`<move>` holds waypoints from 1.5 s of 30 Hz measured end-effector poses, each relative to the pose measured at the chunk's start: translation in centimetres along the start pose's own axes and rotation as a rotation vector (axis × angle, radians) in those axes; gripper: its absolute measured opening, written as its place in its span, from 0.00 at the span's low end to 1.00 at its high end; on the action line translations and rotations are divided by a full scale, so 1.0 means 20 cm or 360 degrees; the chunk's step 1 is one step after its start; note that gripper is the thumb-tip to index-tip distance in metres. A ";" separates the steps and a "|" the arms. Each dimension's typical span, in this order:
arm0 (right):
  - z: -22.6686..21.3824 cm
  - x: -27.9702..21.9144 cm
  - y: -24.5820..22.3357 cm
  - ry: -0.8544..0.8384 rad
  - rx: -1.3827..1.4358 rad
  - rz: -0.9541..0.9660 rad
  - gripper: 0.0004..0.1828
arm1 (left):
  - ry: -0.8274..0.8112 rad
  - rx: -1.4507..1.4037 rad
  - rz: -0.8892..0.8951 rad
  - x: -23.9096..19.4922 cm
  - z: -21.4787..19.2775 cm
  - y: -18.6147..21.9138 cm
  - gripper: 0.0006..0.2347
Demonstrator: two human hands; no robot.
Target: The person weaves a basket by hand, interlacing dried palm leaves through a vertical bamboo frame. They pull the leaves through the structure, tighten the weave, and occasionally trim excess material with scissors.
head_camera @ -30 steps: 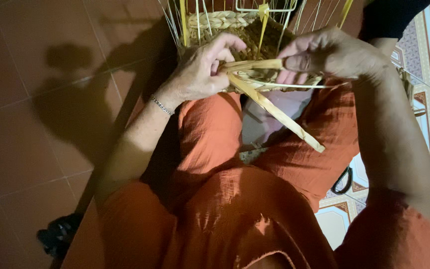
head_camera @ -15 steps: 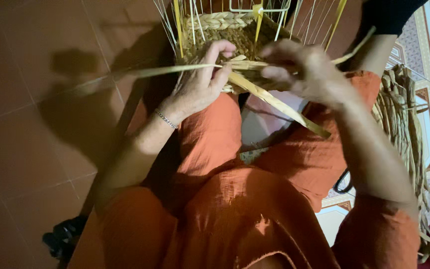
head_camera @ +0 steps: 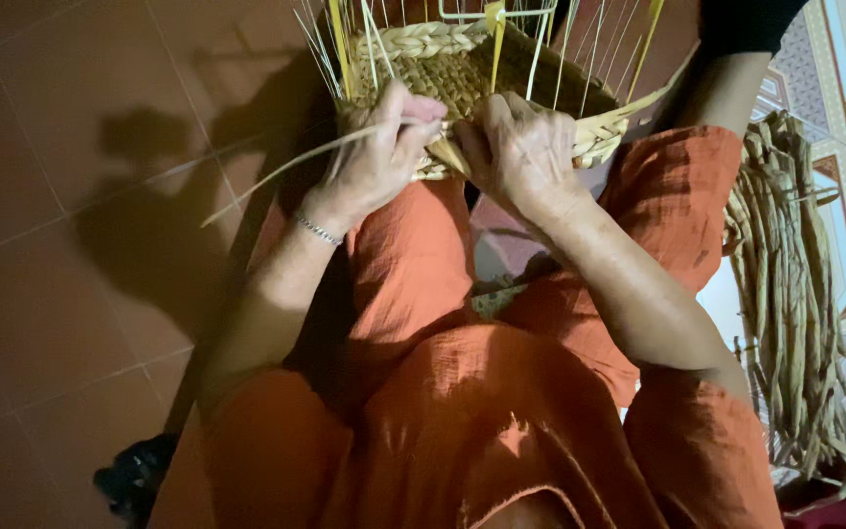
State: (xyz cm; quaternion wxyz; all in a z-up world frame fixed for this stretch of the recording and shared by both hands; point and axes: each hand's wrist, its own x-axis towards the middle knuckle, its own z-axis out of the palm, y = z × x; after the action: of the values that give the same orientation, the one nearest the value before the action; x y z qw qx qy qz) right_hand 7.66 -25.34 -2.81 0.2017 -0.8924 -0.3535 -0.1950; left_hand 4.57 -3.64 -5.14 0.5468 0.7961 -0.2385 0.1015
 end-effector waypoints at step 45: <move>-0.19 -1.95 1.27 0.0126 -0.0901 0.1637 0.08 | -0.0018 0.0479 -0.0782 0.01 -0.13 0.15 0.07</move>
State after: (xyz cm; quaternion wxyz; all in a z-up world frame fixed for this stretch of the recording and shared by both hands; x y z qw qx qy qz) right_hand -1.39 -65.72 -24.46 0.0373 -0.9604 0.1984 -0.1920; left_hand 3.49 -2.09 -1.58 0.4295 0.9028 -0.0238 -0.0041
